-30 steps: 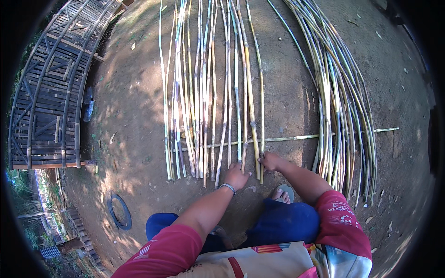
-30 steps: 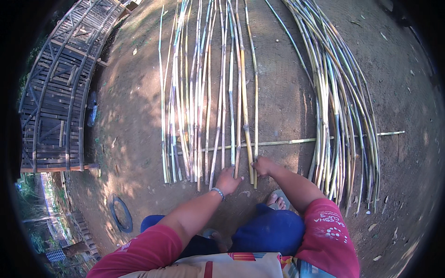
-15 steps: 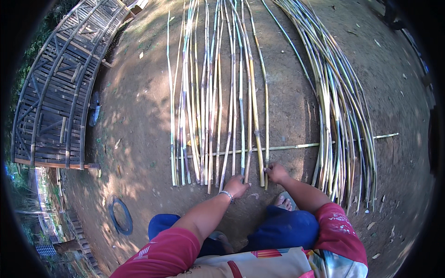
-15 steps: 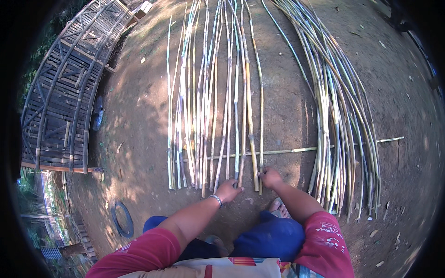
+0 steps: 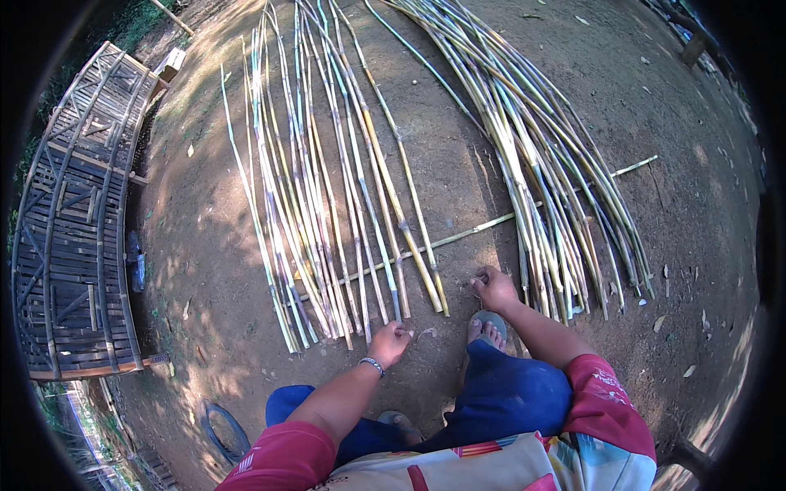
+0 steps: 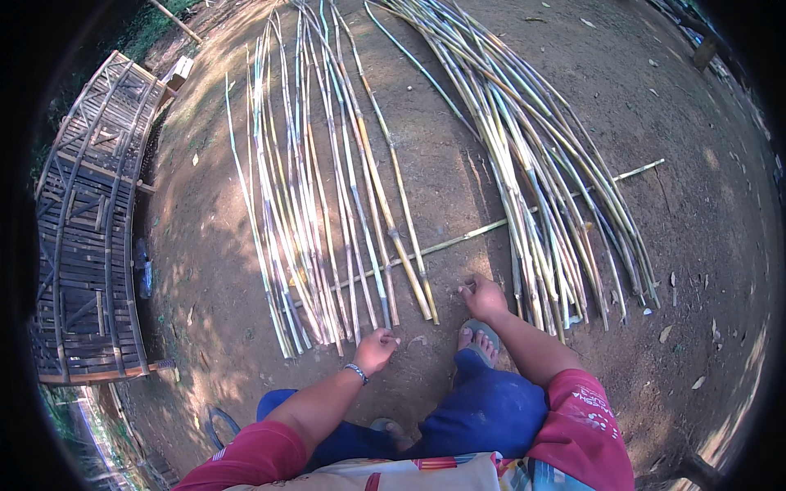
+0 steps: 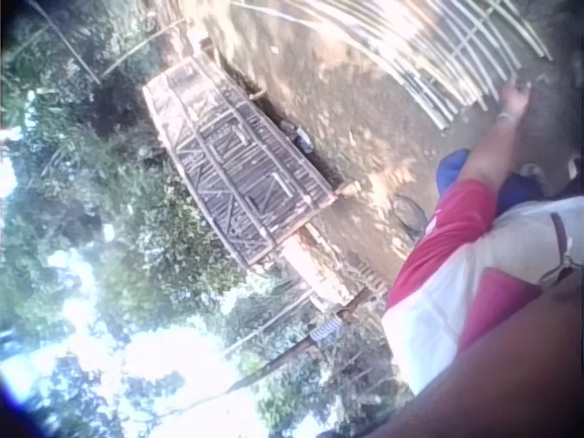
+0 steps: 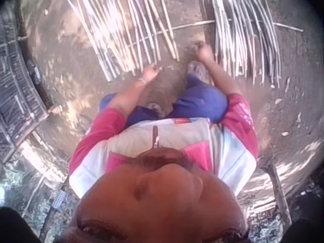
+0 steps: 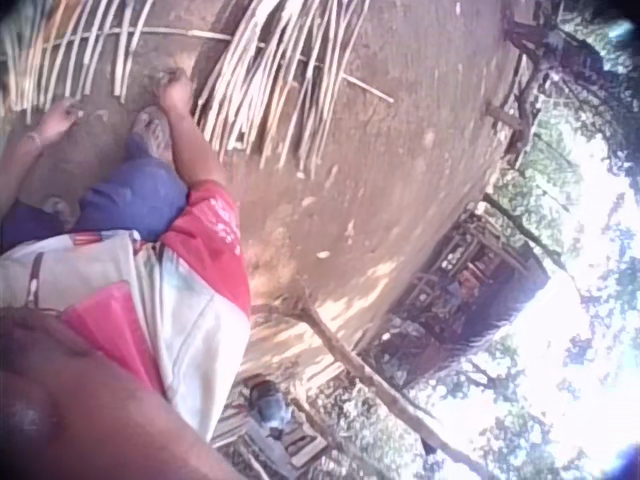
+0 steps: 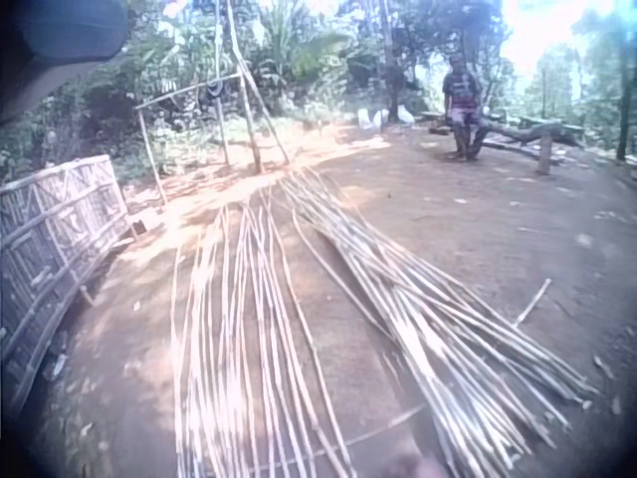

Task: The person sits on the ground and sorts long bamboo strips by hand, picking them up from a pile, aligning them, and placing them into a neat stack. The person repeatedly handles the strips to organize them into a uniform bundle.

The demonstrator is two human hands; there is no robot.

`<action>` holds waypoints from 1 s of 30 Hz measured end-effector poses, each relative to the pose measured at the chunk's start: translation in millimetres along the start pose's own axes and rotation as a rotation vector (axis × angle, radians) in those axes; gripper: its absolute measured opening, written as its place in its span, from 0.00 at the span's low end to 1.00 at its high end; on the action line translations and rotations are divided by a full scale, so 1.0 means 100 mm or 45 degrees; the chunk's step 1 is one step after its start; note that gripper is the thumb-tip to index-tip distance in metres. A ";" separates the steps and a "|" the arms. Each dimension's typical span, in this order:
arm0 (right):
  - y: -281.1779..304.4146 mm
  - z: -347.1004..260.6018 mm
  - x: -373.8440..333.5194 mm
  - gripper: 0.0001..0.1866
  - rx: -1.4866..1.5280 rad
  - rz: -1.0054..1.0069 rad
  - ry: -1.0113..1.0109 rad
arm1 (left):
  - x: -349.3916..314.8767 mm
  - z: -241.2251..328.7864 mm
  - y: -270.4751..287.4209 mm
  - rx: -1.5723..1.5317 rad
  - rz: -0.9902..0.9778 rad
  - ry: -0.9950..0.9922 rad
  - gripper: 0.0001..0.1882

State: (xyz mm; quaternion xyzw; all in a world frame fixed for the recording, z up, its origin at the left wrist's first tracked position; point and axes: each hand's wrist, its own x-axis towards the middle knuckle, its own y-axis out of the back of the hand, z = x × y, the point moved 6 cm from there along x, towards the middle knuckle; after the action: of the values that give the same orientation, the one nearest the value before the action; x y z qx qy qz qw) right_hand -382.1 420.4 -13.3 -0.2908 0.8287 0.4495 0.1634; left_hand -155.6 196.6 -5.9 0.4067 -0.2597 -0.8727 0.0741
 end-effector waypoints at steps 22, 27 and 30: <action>1.24 0.91 0.12 0.27 -0.336 0.401 -0.382 | -0.06 -0.07 0.02 0.177 -0.215 -0.104 0.29; 1.62 1.13 0.10 0.22 -0.198 0.472 -0.372 | -0.26 -0.24 0.02 0.352 -0.233 -0.115 0.29; 1.80 1.25 0.08 0.23 -0.387 0.647 -0.396 | -0.40 -0.26 0.07 0.409 -0.289 -0.099 0.29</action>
State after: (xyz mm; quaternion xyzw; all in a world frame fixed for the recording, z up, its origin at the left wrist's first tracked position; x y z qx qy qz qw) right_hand -500.1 599.7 31.1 -0.0236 0.7633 0.6333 0.1254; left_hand -110.1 193.9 10.7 0.4061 -0.3509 -0.8378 -0.1005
